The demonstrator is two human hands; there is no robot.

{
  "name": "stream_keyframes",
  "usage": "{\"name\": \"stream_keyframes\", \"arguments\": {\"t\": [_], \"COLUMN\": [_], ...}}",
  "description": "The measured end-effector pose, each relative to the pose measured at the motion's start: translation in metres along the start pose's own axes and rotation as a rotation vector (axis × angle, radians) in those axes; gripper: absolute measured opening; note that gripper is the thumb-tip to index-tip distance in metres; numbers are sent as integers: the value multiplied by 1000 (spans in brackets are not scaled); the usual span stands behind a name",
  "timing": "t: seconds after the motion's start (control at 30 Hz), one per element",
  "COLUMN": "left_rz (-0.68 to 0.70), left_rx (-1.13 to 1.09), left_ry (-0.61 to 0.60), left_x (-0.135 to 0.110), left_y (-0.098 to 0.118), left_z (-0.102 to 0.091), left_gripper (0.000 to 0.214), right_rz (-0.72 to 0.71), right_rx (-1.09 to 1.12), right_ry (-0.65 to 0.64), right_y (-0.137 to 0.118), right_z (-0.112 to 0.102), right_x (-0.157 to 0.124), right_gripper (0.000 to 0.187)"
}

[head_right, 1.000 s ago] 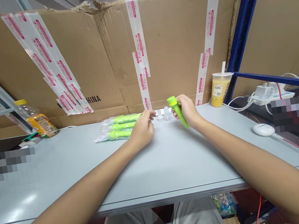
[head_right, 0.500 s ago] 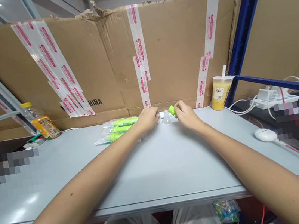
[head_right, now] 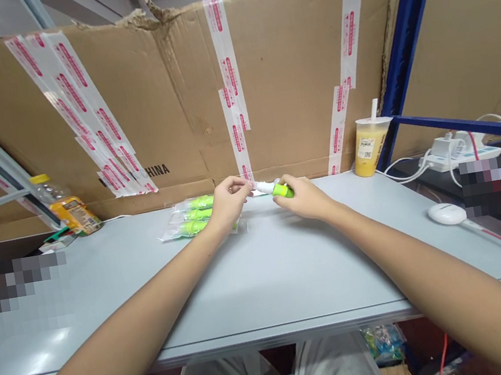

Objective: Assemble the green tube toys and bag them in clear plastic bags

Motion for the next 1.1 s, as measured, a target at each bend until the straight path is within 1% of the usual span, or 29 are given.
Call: {"name": "stream_keyframes", "arguments": {"t": [0.1, 0.17, 0.33, 0.4, 0.5, 0.57, 0.63, 0.73, 0.8, 0.87, 0.97, 1.03, 1.1], "left_rz": [-12, -33, -35, -17, 33, 80, 151, 301, 367, 376, 342, 338, 325], "left_rx": [-40, -57, -83, -76, -14, 85, 239, 508, 644, 741, 871, 955, 1006], "left_ry": [-15, -26, -129, -152, -138, -118, -123, -197, -266, -320, -353, -371, -416], "left_x": [-2, -4, -11, -13, -12, -11, -10, -6, -1, 9, 27, 36, 41], "left_y": [2, 3, 5, 4, -1, -3, -4, -1, -1, -3, -7, -8, -10], "left_z": [5, 7, 17, 22, 26, 26, 27, 32, 39, 47, 59, 66, 71], "left_gripper": [15, 16, 20, 26, 44, 50, 49, 50, 52, 51, 48, 45, 38], "right_rz": [-51, -54, -87, -91, -65, -36, 13, 78, 90, 79, 32, 14, 24], "right_rx": [-14, -14, -12, 27, 127, 204, 299, 389, 351, 262, 139, 100, 92], "right_ry": [-29, -35, -26, -20, 26, 75, 108, 143, 170, 190, 206, 203, 190], "right_y": [-5, -4, -6, -8, -6, -2, 5, 15, 19, 22, 22, 22, 23], "right_z": [4, 5, 4, 3, -2, -6, -9, -13, -15, -18, -21, -21, -21], "right_x": [-2, -2, -2, -2, 0, 2, 4, 6, 7, 8, 9, 8, 8], "right_gripper": [26, 27, 29, 29, 28, 26, 24, 23, 24, 24, 23, 24, 25]}}
Point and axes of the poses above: each hand's wrist, its own x-axis towards the middle knuckle, its own z-axis out of the palm, y = z × x, the point moved 5 cm from there along x, towards the middle knuckle, and after that the axes turned 3 degrees about -y, right-handed, at the moved point
